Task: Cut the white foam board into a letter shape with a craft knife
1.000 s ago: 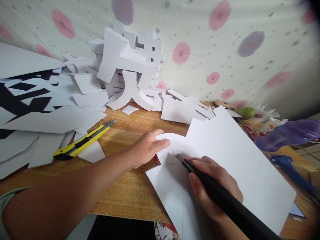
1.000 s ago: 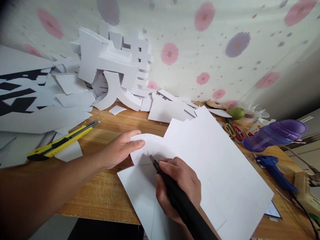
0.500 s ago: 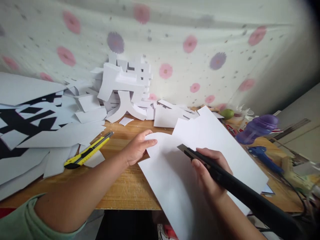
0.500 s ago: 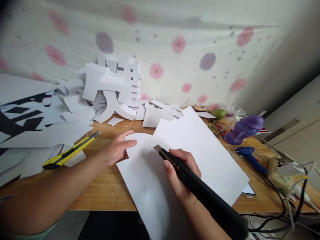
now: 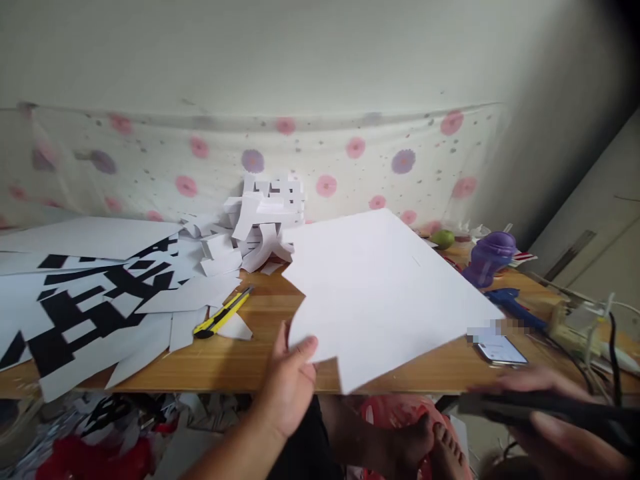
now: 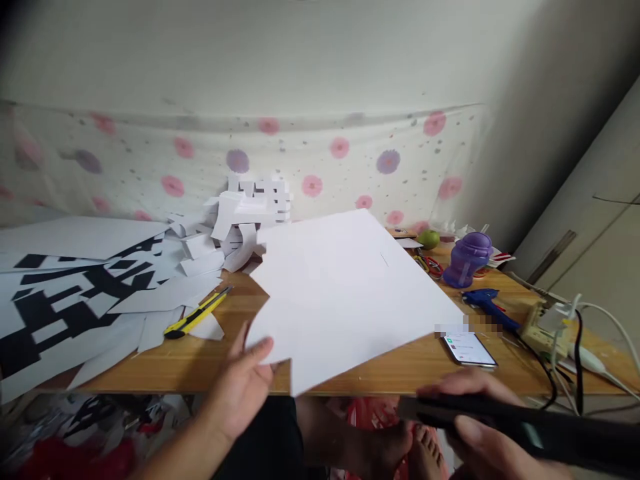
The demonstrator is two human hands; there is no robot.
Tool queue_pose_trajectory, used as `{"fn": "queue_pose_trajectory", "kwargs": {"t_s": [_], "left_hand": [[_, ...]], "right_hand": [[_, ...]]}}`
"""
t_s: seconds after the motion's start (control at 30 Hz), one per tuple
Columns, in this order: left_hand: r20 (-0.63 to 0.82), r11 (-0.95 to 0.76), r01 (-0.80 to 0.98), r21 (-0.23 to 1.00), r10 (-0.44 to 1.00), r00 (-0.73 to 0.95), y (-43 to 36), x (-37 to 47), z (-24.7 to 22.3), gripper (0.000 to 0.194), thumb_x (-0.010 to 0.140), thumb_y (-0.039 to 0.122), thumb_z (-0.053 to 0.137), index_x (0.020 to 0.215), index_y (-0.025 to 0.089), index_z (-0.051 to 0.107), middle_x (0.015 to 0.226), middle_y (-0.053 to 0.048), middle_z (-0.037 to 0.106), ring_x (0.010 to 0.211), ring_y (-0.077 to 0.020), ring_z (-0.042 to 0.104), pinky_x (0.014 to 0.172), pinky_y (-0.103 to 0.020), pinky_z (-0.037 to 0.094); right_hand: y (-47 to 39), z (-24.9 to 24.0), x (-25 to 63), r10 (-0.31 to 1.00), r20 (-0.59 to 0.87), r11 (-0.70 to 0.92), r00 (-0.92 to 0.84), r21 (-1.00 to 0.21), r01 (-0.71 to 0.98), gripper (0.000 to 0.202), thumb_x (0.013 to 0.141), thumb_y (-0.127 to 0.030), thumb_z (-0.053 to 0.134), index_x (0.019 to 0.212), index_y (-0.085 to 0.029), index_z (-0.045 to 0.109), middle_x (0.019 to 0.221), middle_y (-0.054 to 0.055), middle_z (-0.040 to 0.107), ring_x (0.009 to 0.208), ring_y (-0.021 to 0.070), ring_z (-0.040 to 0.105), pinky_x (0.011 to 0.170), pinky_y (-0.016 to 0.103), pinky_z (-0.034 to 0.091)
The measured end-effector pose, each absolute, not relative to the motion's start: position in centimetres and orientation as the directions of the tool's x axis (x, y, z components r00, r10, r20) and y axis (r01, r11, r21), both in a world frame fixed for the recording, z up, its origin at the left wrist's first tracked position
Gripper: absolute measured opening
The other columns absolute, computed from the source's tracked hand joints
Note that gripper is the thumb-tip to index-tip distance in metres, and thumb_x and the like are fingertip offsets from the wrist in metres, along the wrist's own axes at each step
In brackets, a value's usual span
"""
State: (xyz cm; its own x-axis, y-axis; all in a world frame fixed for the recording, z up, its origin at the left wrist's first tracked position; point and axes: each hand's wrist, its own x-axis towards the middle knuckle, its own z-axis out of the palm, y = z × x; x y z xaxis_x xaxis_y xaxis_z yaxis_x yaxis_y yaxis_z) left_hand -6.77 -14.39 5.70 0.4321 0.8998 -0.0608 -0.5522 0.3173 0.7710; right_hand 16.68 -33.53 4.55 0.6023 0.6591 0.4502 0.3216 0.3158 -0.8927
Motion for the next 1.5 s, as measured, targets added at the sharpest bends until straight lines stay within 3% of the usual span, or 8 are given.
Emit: {"fn": "queue_pose_trajectory", "kwargs": {"t_s": [0.33, 0.5, 0.63, 0.73, 0.9, 1.03, 1.2, 1.5], "left_hand": [[-0.107, 0.511, -0.52, 0.684, 0.776, 0.621, -24.4, -5.2, -1.8, 0.08, 0.061, 0.031, 0.087, 0.129, 0.028, 0.045, 0.118, -0.01, 0.068, 0.115, -0.0329, 0.061, 0.098, -0.044, 0.046], [-0.2, 0.501, -0.282, 0.818, 0.709, 0.676, -25.8, -3.8, -3.2, 0.088, 0.067, 0.055, 0.081, 0.134, 0.027, 0.03, 0.113, -0.012, 0.066, 0.095, -0.0279, 0.068, 0.078, -0.038, 0.052], [-0.284, 0.39, 0.031, 0.92, 0.611, 0.739, -25.5, -0.6, -2.7, 0.066, 0.085, 0.072, 0.045, 0.126, 0.022, 0.028, 0.112, -0.013, 0.063, 0.082, -0.0188, 0.068, 0.07, -0.031, 0.052], [-0.406, 0.363, 0.254, 0.897, 0.446, 0.798, -24.5, 1.1, -2.4, 0.054, 0.095, 0.064, 0.021, 0.112, 0.017, 0.041, 0.088, -0.011, 0.067, 0.06, -0.0145, 0.064, 0.056, -0.026, 0.047], [-0.243, -0.153, 0.232, 0.961, -0.057, 0.968, -21.3, -1.4, 2.2, 0.014, 0.081, 0.029, 0.071, 0.087, 0.018, 0.066, 0.076, -0.003, 0.071, 0.07, -0.0172, 0.067, 0.065, -0.025, 0.047], [0.013, -0.836, -0.13, 0.532, -0.146, 0.989, -16.6, -2.8, 6.0, 0.009, 0.088, 0.024, 0.064, 0.094, 0.017, 0.065, 0.095, -0.005, 0.07, 0.084, -0.0197, 0.065, 0.077, -0.03, 0.05], [0.163, -0.971, -0.239, -0.014, -0.238, 0.957, -13.4, -1.2, 3.5, 0.027, 0.092, 0.02, 0.055, 0.117, 0.012, 0.063, 0.128, -0.014, 0.063, 0.119, -0.0279, 0.056, 0.099, -0.039, 0.044], [0.228, -0.959, -0.28, -0.039, -0.281, 0.932, -13.0, -1.1, 0.8, 0.042, 0.093, 0.038, 0.055, 0.126, 0.012, 0.06, 0.136, -0.015, 0.059, 0.125, -0.0309, 0.054, 0.103, -0.04, 0.038]], "right_hand": [[-29.0, 4.7, 14.4, 0.696, 0.175, 0.508, 0.696, -0.805, -0.306, 0.019, 0.065, -0.031, 0.078, 0.079, -0.019, 0.073, 0.054, -0.002, 0.056, 0.047, 0.0093, 0.052, 0.043, 0.018, 0.041], [-24.8, 3.3, 18.3, 0.707, 0.205, 0.481, 0.677, -0.84, -0.248, 0.024, 0.08, -0.039, 0.071, 0.076, -0.016, 0.066, 0.057, -0.005, 0.052, 0.045, 0.007, 0.047, 0.042, 0.019, 0.041], [-20.2, 3.8, 20.0, 0.72, 0.229, 0.403, 0.655, -0.906, -0.126, 0.027, 0.095, -0.035, 0.059, 0.114, -0.015, 0.06, 0.107, 0.006, 0.065, 0.085, 0.0169, 0.066, 0.072, 0.034, 0.057], [-19.0, 4.4, 20.7, 0.696, 0.276, 0.363, 0.663, -0.932, 0.007, 0.019, 0.091, -0.031, 0.064, 0.101, -0.014, 0.063, 0.087, 0.001, 0.065, 0.07, 0.0125, 0.063, 0.064, 0.029, 0.055], [-23.8, 3.4, 21.8, 0.684, 0.239, 0.197, 0.689, -0.97, 0.141, 0.03, 0.072, -0.032, 0.081, 0.094, -0.019, 0.065, 0.067, -0.003, 0.066, 0.06, 0.0138, 0.061, 0.06, 0.028, 0.051], [-29.0, 2.0, 20.3, 0.649, 0.174, 0.016, 0.741, -0.976, 0.215, 0.031, 0.068, -0.033, 0.082, 0.092, -0.02, 0.066, 0.071, 0.0, 0.069, 0.062, 0.0175, 0.066, 0.061, 0.032, 0.055], [-30.4, 1.9, 16.0, 0.584, 0.259, -0.254, 0.77, -0.842, 0.476, 0.022, 0.072, -0.032, 0.074, 0.091, -0.024, 0.066, 0.078, 0.002, 0.074, 0.067, 0.0197, 0.071, 0.055, 0.027, 0.056], [-28.8, 0.6, 14.6, 0.688, 0.418, -0.267, 0.593, -0.614, 0.743, 0.02, 0.079, -0.026, 0.065, 0.099, -0.025, 0.063, 0.081, -0.002, 0.073, 0.067, 0.014, 0.07, 0.062, 0.022, 0.056]]}}
